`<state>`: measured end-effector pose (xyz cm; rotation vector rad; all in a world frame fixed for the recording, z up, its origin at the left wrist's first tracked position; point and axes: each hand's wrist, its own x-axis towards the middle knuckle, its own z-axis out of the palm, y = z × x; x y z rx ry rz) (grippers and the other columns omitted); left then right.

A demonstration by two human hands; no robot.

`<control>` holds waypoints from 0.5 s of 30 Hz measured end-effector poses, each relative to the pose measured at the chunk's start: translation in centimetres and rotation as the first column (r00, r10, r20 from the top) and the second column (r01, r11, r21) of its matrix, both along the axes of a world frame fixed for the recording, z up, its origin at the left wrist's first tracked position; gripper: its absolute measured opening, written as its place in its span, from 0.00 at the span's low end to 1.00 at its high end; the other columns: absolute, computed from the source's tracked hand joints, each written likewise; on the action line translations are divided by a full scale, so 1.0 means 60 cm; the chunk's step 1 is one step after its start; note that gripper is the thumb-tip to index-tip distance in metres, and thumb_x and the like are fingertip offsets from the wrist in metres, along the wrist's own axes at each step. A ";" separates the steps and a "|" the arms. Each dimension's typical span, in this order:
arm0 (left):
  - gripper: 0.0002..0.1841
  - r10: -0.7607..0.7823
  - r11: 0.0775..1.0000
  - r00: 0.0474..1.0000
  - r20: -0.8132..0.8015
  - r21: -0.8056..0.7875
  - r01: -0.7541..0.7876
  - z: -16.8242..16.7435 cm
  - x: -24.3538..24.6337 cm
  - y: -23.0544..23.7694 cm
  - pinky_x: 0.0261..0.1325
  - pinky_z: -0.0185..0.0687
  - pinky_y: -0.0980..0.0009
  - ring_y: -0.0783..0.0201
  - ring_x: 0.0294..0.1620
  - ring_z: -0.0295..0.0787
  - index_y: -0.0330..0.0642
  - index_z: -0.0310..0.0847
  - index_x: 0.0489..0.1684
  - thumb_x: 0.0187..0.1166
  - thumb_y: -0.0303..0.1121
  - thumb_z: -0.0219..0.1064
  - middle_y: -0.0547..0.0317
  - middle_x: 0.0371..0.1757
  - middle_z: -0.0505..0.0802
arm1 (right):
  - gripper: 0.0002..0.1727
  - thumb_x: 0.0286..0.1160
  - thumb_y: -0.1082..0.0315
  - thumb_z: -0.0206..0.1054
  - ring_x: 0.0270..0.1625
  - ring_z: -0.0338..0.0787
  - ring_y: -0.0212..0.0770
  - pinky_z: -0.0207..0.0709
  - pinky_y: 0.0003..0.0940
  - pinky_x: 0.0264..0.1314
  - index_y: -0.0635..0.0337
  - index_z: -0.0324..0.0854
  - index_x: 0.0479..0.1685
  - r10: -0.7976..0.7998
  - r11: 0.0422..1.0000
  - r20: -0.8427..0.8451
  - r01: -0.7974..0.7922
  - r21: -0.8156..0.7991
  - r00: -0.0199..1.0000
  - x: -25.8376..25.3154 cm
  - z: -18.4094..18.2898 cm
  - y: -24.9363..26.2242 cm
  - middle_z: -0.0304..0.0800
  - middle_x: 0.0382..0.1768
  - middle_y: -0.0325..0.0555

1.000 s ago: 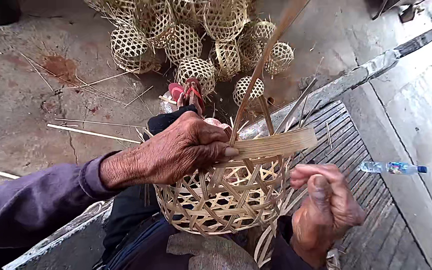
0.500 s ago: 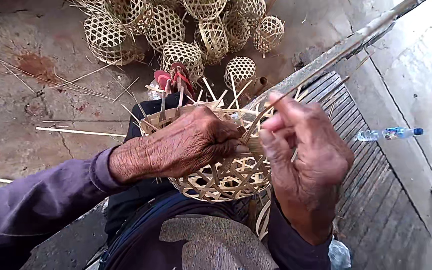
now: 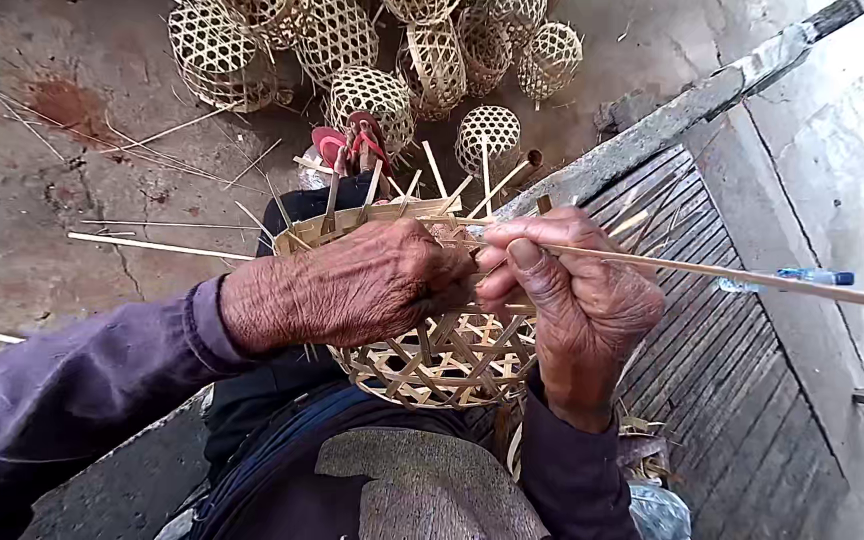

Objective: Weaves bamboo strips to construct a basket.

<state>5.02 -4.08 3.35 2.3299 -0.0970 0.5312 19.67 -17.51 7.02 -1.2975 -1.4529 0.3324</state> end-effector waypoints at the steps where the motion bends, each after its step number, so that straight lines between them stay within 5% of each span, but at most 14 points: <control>1: 0.16 0.014 1.000 1.000 0.004 0.005 -0.014 -0.007 0.000 -0.001 0.17 0.56 0.79 0.79 0.15 0.65 0.48 0.75 0.18 0.81 0.37 0.57 0.73 0.14 0.69 | 0.10 0.86 0.76 0.60 0.33 0.89 0.24 0.87 0.18 0.37 0.75 0.86 0.47 0.006 1.000 -0.002 -0.006 0.001 1.000 -0.002 -0.008 0.003 0.89 0.37 0.44; 8: 0.13 -0.015 0.999 1.000 0.007 -0.038 0.016 -0.028 -0.016 -0.014 0.17 0.57 0.82 0.82 0.15 0.65 0.45 0.80 0.26 0.79 0.37 0.54 0.75 0.14 0.70 | 0.10 0.84 0.78 0.60 0.32 0.87 0.25 0.86 0.17 0.36 0.77 0.86 0.45 -0.123 0.992 0.034 0.123 0.013 0.992 -0.024 -0.022 0.008 0.87 0.33 0.45; 11: 0.19 0.061 0.997 0.997 -0.036 -0.034 -0.063 -0.024 -0.014 -0.024 0.16 0.57 0.81 0.82 0.14 0.66 0.47 0.80 0.23 0.84 0.45 0.55 0.76 0.13 0.70 | 0.11 0.85 0.77 0.60 0.30 0.87 0.24 0.85 0.16 0.35 0.76 0.87 0.47 -0.143 0.988 0.065 0.146 -0.044 0.988 -0.021 -0.021 0.012 0.87 0.30 0.44; 15: 0.21 0.111 0.974 0.986 -0.127 -0.183 -0.133 -0.027 -0.003 -0.019 0.13 0.56 0.81 0.83 0.11 0.67 0.51 0.76 0.13 0.83 0.42 0.57 0.78 0.09 0.72 | 0.12 0.85 0.75 0.61 0.38 0.91 0.28 0.87 0.20 0.43 0.74 0.88 0.52 -0.142 0.986 0.157 0.153 -0.059 0.977 -0.013 -0.004 0.015 0.90 0.38 0.48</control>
